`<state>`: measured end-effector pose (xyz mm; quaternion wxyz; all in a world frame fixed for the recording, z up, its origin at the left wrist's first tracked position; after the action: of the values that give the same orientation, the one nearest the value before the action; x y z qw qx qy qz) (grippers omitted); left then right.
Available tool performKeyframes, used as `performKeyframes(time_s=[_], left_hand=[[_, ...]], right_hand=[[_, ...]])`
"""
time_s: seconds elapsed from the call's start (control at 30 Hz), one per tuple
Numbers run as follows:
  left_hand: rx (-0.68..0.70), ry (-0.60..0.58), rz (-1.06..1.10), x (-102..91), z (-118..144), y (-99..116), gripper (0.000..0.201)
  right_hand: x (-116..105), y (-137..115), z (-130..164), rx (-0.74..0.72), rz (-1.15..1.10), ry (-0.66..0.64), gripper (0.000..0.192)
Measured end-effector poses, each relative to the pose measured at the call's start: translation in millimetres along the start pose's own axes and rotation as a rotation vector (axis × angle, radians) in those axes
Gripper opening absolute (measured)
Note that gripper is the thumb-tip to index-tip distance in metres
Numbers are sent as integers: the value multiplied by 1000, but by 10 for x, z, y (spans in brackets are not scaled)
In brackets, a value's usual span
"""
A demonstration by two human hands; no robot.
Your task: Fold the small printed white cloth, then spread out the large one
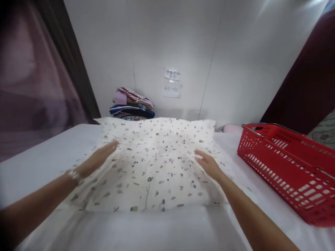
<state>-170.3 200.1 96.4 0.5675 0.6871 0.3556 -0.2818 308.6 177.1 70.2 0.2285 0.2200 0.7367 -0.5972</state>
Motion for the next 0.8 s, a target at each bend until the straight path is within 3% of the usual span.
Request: performKeyframes(time_s=[0.07, 0.13, 0.2, 0.27, 0.33, 0.43, 0.6, 0.7, 0.8], left_hand=[[66, -131, -47, 193, 584, -244, 59], [167, -205, -102, 251, 1141, -476, 50], [216, -208, -195, 226, 1569, -691, 46], [263, -150, -279, 177, 1822, -851, 44], [289, -100, -346, 145, 1900, -951, 45], [235, -105, -452, 141, 1774, -985, 52], [71, -117, -580, 99, 1419, -710, 51], [-31, -110, -580, -70, 1375, -535, 44], [-51, -23, -528, -355, 1549, -561, 37]], right_hand=[[117, 282, 635, 26, 103, -48, 47], [59, 564, 1179, 30, 175, -40, 43], [-124, 833, 1576, 57, 251, 45, 38], [-325, 1051, 1808, 40, 307, 89, 39], [-476, 1219, 1884, 44, 431, 76, 49], [-583, 1322, 1783, 84, 679, 62, 59], [-639, 1120, 1461, 170, 940, 76, 51], [-795, 1000, 1449, 208, 954, 54, 49], [-1041, 1040, 1726, 146, 975, 81, 46]])
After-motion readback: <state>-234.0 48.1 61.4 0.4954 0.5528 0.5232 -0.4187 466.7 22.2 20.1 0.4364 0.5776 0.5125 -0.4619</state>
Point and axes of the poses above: each hand's wrist, its own z-axis away from the middle knuckle, its own x-axis out of the palm, y = z × x, the point moved 3 cm from there along -z, towards the middle knuckle
